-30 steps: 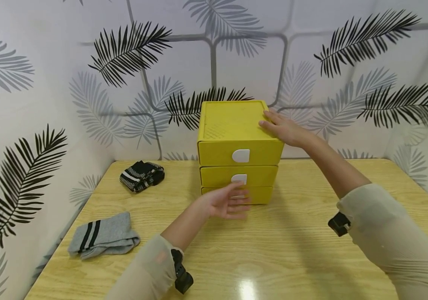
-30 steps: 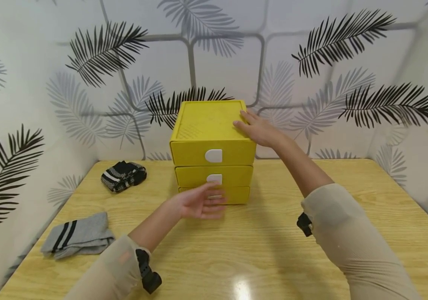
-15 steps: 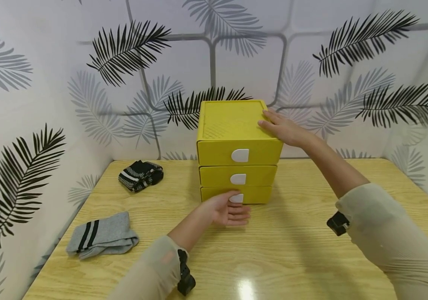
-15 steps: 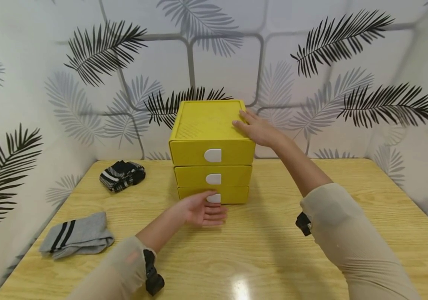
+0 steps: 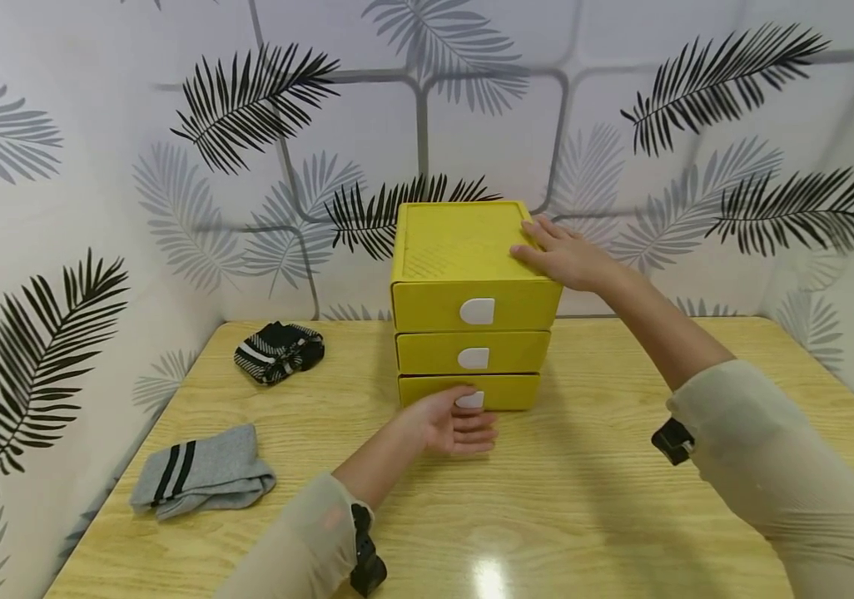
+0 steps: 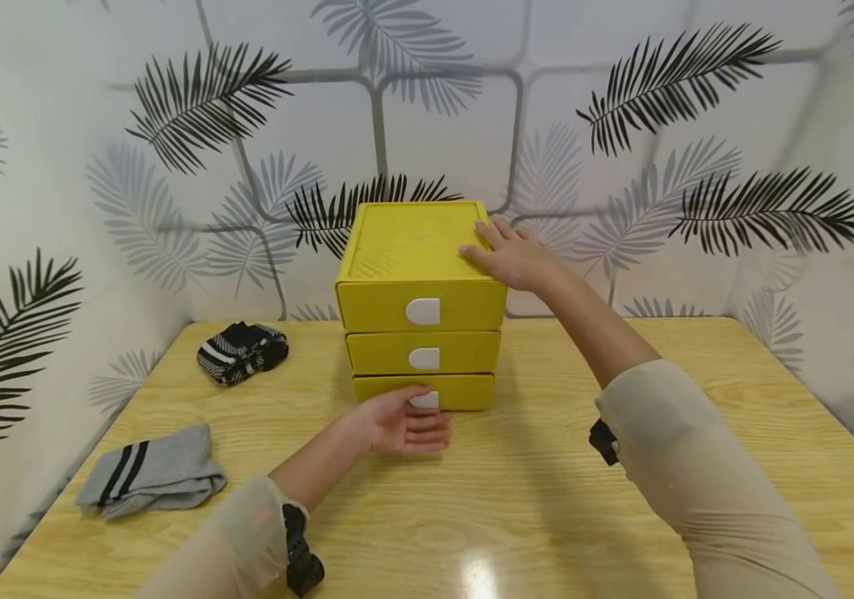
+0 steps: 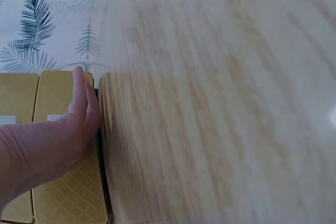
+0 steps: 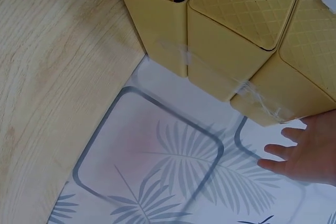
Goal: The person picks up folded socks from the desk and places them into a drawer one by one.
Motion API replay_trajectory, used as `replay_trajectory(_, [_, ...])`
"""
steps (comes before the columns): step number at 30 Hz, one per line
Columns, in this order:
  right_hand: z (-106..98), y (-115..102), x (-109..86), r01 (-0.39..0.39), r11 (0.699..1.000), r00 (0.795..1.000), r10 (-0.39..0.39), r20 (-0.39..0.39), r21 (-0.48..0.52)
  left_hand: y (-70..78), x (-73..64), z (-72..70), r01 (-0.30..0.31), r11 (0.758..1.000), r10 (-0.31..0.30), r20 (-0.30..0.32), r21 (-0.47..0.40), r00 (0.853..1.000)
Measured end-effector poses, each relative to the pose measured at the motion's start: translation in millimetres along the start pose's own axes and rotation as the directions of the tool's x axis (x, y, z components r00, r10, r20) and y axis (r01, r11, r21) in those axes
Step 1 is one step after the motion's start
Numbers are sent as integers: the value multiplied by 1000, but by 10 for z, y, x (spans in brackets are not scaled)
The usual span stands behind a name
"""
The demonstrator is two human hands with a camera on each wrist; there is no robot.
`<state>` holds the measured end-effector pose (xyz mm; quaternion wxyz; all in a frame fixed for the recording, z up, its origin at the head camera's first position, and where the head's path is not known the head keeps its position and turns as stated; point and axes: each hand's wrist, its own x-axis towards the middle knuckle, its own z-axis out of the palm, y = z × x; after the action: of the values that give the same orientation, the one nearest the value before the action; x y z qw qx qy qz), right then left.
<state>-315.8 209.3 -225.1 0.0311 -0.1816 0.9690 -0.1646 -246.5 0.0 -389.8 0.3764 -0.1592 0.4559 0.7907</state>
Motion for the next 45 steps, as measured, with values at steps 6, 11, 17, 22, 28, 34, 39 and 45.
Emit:
replay_trajectory(6, [-11,-27,9,-21,999,1000,22,17,-24,-65,-88,-19,1,1000,-2,2,24,1000])
replay_trajectory(11, [-14,-38,6,-24,999,999,25,20,-28,-137,-176,-20,7,999,-7,10,48,1000])
replay_trajectory(17, [-22,-37,-12,-20,1000,999,21,27,-19,-229,-254,-5,3,998,-4,16,57,1000])
replay_trajectory(22, [-29,-31,-13,-22,1000,999,22,30,-11,-314,-324,1,-6,998,5,23,65,1000])
replay_trajectory(28, [-25,-30,-7,-34,999,999,34,29,-11,-404,-395,4,-5,998,3,28,57,1000])
replay_trajectory(34, [-17,-31,-5,-40,999,999,40,36,-2,-483,-455,8,-16,999,14,37,45,999])
replay_trajectory(39, [-7,-27,0,-40,999,999,40,37,6,-531,-501,6,-17,1000,16,38,26,999])
replay_trajectory(45, [-5,-21,3,-35,999,999,35,31,6,-598,-572,12,-5,1000,4,48,27,999])
